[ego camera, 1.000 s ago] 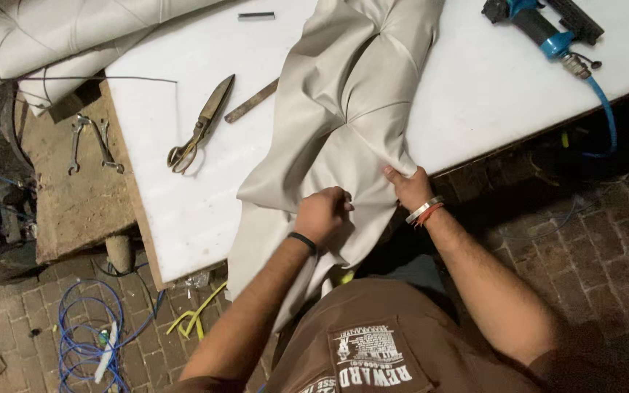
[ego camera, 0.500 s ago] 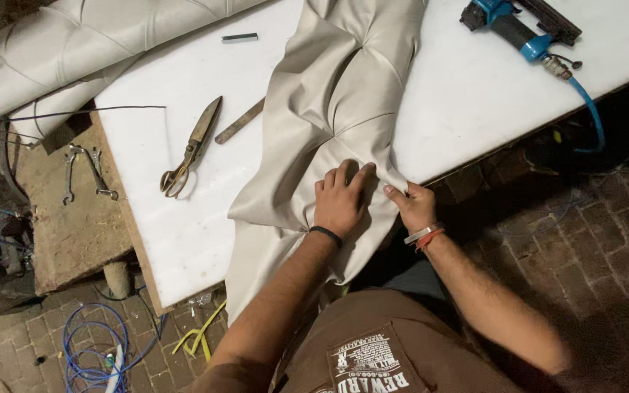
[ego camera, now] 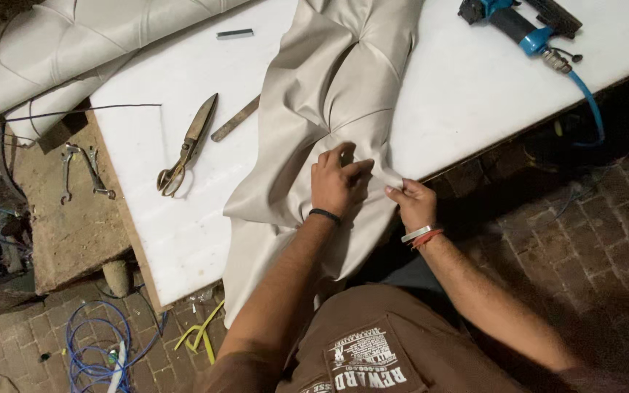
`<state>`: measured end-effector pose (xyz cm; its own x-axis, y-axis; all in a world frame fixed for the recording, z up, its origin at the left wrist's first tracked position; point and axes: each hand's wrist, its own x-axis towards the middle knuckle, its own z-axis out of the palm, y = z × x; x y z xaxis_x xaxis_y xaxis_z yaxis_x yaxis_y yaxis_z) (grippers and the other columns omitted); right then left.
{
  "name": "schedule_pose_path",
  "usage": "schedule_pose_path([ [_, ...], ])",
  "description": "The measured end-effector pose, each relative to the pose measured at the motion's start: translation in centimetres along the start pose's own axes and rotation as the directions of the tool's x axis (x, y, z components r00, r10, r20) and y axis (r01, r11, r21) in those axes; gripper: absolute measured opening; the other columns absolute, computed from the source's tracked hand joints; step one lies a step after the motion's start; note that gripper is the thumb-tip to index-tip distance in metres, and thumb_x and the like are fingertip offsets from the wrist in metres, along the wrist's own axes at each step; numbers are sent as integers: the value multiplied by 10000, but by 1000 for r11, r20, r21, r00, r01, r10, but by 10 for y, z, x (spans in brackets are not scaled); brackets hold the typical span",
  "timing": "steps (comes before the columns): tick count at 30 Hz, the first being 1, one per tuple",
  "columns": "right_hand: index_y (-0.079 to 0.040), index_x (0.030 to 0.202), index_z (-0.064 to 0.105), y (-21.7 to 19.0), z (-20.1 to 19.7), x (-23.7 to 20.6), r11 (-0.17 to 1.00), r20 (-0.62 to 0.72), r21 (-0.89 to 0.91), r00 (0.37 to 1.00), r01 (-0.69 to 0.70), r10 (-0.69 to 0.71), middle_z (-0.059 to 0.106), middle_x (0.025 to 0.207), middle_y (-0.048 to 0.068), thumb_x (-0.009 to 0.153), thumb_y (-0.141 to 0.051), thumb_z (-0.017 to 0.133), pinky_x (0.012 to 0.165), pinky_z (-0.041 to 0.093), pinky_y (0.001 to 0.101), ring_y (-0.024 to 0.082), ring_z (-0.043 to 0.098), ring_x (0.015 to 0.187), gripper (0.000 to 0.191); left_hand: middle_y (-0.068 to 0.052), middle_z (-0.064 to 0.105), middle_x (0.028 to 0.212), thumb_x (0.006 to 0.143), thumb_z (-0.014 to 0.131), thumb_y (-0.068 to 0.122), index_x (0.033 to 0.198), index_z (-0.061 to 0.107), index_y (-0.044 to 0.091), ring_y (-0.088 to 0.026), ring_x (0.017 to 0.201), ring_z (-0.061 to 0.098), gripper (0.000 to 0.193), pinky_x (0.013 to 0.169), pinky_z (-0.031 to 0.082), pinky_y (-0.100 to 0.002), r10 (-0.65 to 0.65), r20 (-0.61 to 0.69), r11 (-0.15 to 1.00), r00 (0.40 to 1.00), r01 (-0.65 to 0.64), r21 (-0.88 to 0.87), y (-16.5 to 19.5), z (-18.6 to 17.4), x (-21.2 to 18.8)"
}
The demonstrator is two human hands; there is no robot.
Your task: The person stretches gray fabric over a yellow foam pad on a wooden board and staples it in place using a pneumatic staple gun. They then lay a pleated white leather panel over the board, pull and smooth the fabric, and staple it along the edge to secure it.
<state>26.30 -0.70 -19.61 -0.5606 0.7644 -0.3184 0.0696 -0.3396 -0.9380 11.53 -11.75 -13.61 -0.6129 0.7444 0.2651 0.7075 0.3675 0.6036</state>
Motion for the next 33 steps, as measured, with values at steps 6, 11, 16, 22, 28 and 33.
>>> schedule_pose_path([
  [6,23,1046,662,1,-6,0,1000,101,0,995,29,-29,737,978,57,927,-4,729,796,558,250,102,690,875,139,-178,480,1485,726,779,411,1287,725,214,-402,1310,417,597,1030,325,-546,178,217,980,960,-193,51,9,-30,-12],
  [11,-54,1142,636,-27,-17,13,954,212,-152,935,-257,286,685,862,33,898,-132,689,552,497,264,108,622,681,262,-69,632,1322,840,747,362,1125,742,240,-274,1257,557,310,1027,407,-468,162,183,985,970,-170,29,19,-38,-15],
  [16,-46,1076,630,-26,-17,13,989,207,-121,972,-88,112,717,892,38,941,-95,701,579,516,227,88,639,710,161,-83,665,1028,855,730,268,997,709,110,-297,963,619,213,838,470,-431,205,176,978,963,-209,5,18,-23,-27],
  [22,-50,931,608,-10,-23,16,985,164,-30,971,-173,175,695,826,59,937,-22,719,545,543,269,122,652,639,114,-89,646,903,894,640,163,951,652,95,-308,866,650,90,794,512,-425,163,102,985,981,-168,42,1,15,-25],
  [28,-57,896,689,-16,-20,16,932,138,-320,966,-168,221,725,816,62,905,-29,715,553,575,292,130,673,662,40,-87,640,916,873,595,88,1384,628,106,-278,837,646,513,763,520,-407,149,152,978,977,-169,125,-6,24,-23],
  [33,-60,861,671,-31,-24,14,898,181,-42,881,-438,438,677,764,32,926,-137,657,585,600,282,127,689,642,102,-60,655,896,879,698,172,1187,746,222,-270,845,657,316,758,527,-404,145,89,989,985,-141,-46,6,10,-19],
])
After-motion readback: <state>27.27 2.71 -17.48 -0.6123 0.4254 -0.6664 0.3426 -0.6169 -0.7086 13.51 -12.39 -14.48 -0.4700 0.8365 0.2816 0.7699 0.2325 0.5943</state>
